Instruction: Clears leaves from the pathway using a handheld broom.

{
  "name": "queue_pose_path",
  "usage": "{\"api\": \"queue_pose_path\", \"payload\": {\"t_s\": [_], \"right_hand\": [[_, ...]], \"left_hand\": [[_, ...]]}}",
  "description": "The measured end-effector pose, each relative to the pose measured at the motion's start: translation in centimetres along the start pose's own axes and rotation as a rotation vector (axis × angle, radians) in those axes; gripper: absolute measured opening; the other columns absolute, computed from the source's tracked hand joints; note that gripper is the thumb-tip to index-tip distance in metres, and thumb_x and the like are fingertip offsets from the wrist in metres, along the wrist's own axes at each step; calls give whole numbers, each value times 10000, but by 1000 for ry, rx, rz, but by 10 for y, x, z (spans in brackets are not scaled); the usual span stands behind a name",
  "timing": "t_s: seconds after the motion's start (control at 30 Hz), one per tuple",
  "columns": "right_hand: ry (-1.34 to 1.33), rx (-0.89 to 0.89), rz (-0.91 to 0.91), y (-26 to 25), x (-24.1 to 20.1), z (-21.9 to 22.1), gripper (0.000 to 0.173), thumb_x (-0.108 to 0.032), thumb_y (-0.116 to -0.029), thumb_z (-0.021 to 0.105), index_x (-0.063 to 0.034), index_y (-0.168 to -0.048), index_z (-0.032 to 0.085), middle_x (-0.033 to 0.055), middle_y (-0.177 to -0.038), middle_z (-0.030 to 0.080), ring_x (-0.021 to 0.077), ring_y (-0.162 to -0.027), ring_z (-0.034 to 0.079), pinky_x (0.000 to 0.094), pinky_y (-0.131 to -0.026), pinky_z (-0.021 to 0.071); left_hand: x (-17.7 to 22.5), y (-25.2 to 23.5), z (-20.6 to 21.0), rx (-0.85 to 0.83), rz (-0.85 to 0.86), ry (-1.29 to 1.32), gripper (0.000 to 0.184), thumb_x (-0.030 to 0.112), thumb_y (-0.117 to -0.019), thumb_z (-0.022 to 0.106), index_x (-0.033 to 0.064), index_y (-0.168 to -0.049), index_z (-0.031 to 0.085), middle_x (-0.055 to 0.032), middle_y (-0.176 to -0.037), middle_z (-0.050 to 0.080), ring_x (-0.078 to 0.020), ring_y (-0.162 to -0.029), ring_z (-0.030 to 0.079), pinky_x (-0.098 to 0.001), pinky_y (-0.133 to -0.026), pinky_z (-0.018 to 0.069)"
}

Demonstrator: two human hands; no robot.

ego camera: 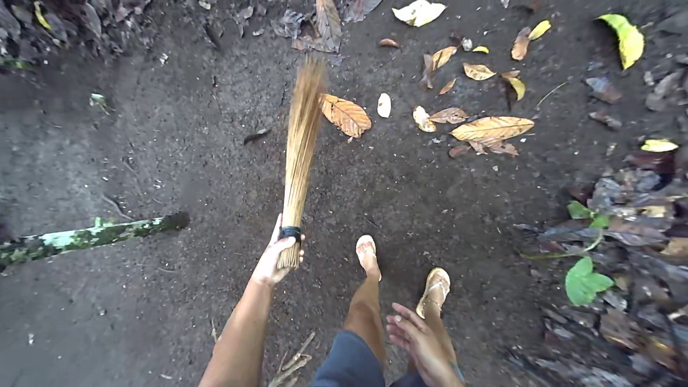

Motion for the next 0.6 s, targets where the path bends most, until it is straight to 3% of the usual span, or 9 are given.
{"api": "queue_pose_path", "payload": {"t_s": [0.07, 0.13, 0.23, 0.3, 0.37, 0.47, 0.53, 0.57, 0.6], "right_hand": [[-24, -4, -29, 3, -7, 3, 408, -112, -1040, 538, -6, -1432, 505, 172, -1112, 687, 231, -892, 705, 370, -781, 600], [-64, -7, -46, 9, -14, 1, 406, -114, -1046, 531, -8, -1437, 501, 164, -1101, 691, 225, -886, 707, 364, -774, 601], [-133, -7, -57, 17, -19, -5, 399, -108, -1045, 525, -3, -1430, 506, 167, -1083, 696, 227, -871, 712, 364, -767, 605], [-141, -3, -60, 17, -23, -9, 396, -100, -1039, 531, 1, -1422, 511, 165, -1068, 702, 227, -867, 715, 363, -763, 608], [-120, -16, -53, 16, -27, -12, 403, -104, -1040, 531, -5, -1429, 504, 162, -1079, 698, 224, -879, 712, 358, -769, 604], [-147, -75, -65, 12, -42, -16, 398, -141, -1058, 495, -5, -1432, 501, 163, -1087, 698, 234, -889, 714, 369, -775, 607], [-276, -225, -112, 13, -59, -16, 451, -286, -1069, 469, -20, -1432, 498, 143, -1122, 705, 239, -951, 717, 397, -836, 609], [-364, -328, -126, 18, -68, -12, 503, -402, -1032, 530, -52, -1394, 530, 115, -1132, 709, 233, -986, 712, 417, -878, 602], [-440, -424, -118, 23, -78, -5, 552, -512, -938, 661, -108, -1310, 606, 61, -1074, 716, 196, -955, 705, 412, -878, 600]], "left_hand": [[5, -10, 23, 73, 27, 30, 857, 147, -974, 531, 328, -1626, 7, -141, -1109, 623, -215, -743, 669, -329, -588, 584], [7, -45, 58, 150, 32, 123, 669, 144, -1040, 456, 288, -1601, 120, -129, -1040, 605, -216, -747, 655, -342, -620, 583], [-21, -98, 132, 134, -101, 229, 421, 194, -1040, 480, 192, -1438, 342, -120, -948, 610, -224, -731, 652, -358, -630, 584], [-51, -107, 188, -24, -240, 100, 561, 168, -1031, 523, 234, -1527, 268, -144, -1006, 609, -240, -752, 651, -374, -645, 584], [-66, -95, 226, -199, -325, -33, 766, 152, -1020, 536, 323, -1618, 89, -147, -1044, 598, -233, -743, 644, -365, -634, 578], [-59, -46, 235, -378, -331, -69, 819, 129, -995, 534, 344, -1632, 66, -141, -1075, 610, -209, -730, 638, -339, -611, 567], [-58, 8, 233, -398, -323, -30, 871, 139, -944, 567, 335, -1632, 71, -123, -1068, 627, -192, -717, 646, -329, -599, 573], [-61, 37, 229, -372, -325, -2, 882, 166, -921, 589, 310, -1625, 77, -109, -1062, 641, -189, -739, 661, -329, -621, 584], [-64, 63, 224, -344, -321, -3, 874, 220, -915, 613, 267, -1609, 85, -95, -1070, 657, -186, -788, 681, -337, -667, 600]]}}
Point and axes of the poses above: each hand's wrist, its own y-axis away from the middle knuckle, its own z-axis out of the palm, x = y × z, the point moved 3 cm from there along -y, towards the middle knuckle
